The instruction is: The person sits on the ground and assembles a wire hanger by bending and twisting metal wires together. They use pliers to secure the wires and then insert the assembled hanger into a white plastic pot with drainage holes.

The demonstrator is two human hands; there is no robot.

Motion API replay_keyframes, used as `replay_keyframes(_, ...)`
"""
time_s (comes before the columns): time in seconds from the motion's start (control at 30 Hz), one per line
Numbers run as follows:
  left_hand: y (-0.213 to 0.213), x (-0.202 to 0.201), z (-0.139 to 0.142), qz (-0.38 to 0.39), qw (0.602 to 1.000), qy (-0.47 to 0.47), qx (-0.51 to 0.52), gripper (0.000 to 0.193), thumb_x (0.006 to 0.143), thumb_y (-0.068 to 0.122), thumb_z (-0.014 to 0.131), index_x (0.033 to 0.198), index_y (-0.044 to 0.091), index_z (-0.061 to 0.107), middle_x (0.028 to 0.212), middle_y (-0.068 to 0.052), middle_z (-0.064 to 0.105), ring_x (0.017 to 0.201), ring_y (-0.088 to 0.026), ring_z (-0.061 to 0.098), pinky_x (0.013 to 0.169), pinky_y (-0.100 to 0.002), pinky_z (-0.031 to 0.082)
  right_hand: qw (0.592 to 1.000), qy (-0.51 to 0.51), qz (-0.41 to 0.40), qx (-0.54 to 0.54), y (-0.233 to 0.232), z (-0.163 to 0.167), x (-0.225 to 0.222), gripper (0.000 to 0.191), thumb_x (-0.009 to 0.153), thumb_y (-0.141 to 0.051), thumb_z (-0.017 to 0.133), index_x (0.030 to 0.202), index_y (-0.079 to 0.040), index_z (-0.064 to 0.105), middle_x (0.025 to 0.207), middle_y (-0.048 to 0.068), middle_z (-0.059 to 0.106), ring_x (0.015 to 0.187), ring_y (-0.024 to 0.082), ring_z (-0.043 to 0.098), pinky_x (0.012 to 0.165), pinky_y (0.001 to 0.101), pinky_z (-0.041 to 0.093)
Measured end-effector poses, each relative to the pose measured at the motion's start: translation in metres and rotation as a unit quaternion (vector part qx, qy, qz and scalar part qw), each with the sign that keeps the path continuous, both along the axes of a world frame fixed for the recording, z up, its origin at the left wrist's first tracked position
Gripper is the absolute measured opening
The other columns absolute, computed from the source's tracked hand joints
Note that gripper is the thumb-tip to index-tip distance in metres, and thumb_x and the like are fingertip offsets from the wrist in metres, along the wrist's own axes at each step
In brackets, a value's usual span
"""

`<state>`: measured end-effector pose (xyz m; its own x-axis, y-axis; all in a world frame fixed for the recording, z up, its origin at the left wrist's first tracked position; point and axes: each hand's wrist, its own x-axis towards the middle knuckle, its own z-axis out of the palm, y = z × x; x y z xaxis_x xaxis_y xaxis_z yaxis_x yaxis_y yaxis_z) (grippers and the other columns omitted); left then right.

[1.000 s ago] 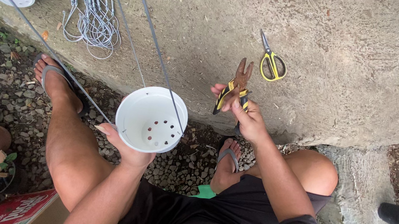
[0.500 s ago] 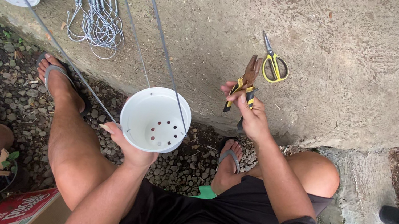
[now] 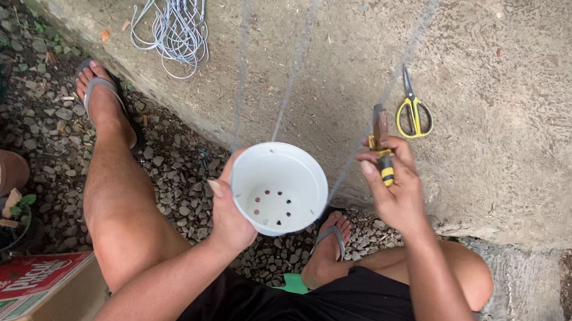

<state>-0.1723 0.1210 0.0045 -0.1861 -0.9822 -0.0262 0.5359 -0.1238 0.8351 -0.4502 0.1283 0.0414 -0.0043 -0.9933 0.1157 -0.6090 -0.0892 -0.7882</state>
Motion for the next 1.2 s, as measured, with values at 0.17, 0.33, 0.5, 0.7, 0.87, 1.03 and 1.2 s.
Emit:
replay_keyframes(0.17, 0.009, -0.005, 0.012, -0.04, 0.999, 0.015, -0.003, 0.1, 0.095, 0.084, 0.039, 0.138, -0.006, 0.046, 0.124, -0.014, 0.062, 0.117, -0.021, 0.062, 0.101, -0.038, 0.052, 0.975, 0.209, 0.057, -0.049, -0.007, 0.086, 0.014, 0.038, 0.087, -0.006, 0.072, 0.125, 0.001, 0.07, 0.139, 0.019, 0.056, 0.127, 0.032, 0.058, 0.104, 0.0447, 0.052)
replay_keyframes(0.33, 0.016, -0.007, 0.012, -0.065, 0.997, 0.035, 0.008, 0.105, 0.091, 0.087, 0.044, 0.139, -0.006, 0.045, 0.126, -0.014, 0.062, 0.119, -0.021, 0.061, 0.104, -0.038, 0.051, 0.894, 0.403, 0.165, -0.108, -0.02, 0.152, 0.035, 0.045, 0.064, 0.002, 0.071, 0.109, -0.004, 0.073, 0.144, 0.012, 0.058, 0.142, 0.033, 0.05, 0.121, 0.0512, 0.038)
replay_keyframes(0.5, 0.015, -0.009, 0.013, -0.073, 0.995, 0.071, 0.022, 0.108, 0.088, 0.089, 0.044, 0.141, -0.005, 0.043, 0.129, -0.015, 0.06, 0.121, -0.022, 0.061, 0.105, -0.04, 0.051, 0.831, 0.511, 0.209, -0.069, -0.028, 0.187, 0.056, 0.041, 0.068, -0.006, 0.07, 0.108, -0.008, 0.076, 0.144, 0.009, 0.059, 0.142, 0.028, 0.049, 0.12, 0.0499, 0.035)
replay_keyframes(0.7, 0.016, -0.006, 0.019, -0.07, 0.994, 0.081, 0.008, 0.113, 0.086, 0.092, 0.042, 0.142, -0.006, 0.044, 0.132, -0.016, 0.059, 0.123, -0.023, 0.06, 0.107, -0.042, 0.05, 0.764, 0.599, 0.23, -0.065, -0.034, 0.209, 0.071, 0.035, 0.079, -0.017, 0.064, 0.111, -0.01, 0.076, 0.144, 0.011, 0.058, 0.141, 0.027, 0.048, 0.117, 0.0487, 0.037)
replay_keyframes(0.87, 0.017, -0.005, 0.014, -0.059, 0.995, 0.08, 0.01, 0.113, 0.087, 0.093, 0.04, 0.141, -0.005, 0.044, 0.129, -0.014, 0.059, 0.121, -0.022, 0.06, 0.105, -0.041, 0.051, 0.723, 0.637, 0.255, -0.081, -0.035, 0.217, 0.081, 0.042, 0.082, -0.023, 0.06, 0.12, -0.012, 0.074, 0.146, 0.01, 0.057, 0.142, 0.027, 0.046, 0.117, 0.0488, 0.036)
replay_keyframes(1.03, 0.018, -0.006, 0.007, -0.079, 0.992, 0.094, 0.011, 0.112, 0.085, 0.093, 0.043, 0.14, -0.005, 0.043, 0.127, -0.014, 0.059, 0.12, -0.021, 0.06, 0.103, -0.04, 0.052, 0.674, 0.675, 0.281, -0.104, -0.037, 0.223, 0.081, 0.044, 0.082, -0.025, 0.059, 0.122, -0.014, 0.073, 0.152, 0.008, 0.055, 0.146, 0.027, 0.046, 0.122, 0.051, 0.035)
replay_keyframes(1.2, 0.018, -0.008, 0.007, -0.072, 0.992, 0.1, 0.012, 0.111, 0.086, 0.091, 0.045, 0.139, -0.005, 0.043, 0.125, -0.014, 0.059, 0.119, -0.021, 0.06, 0.102, -0.04, 0.052, 0.643, 0.702, 0.291, -0.09, -0.032, 0.225, 0.086, 0.045, 0.082, -0.027, 0.059, 0.122, -0.014, 0.073, 0.155, 0.008, 0.052, 0.146, 0.029, 0.045, 0.121, 0.0501, 0.035)
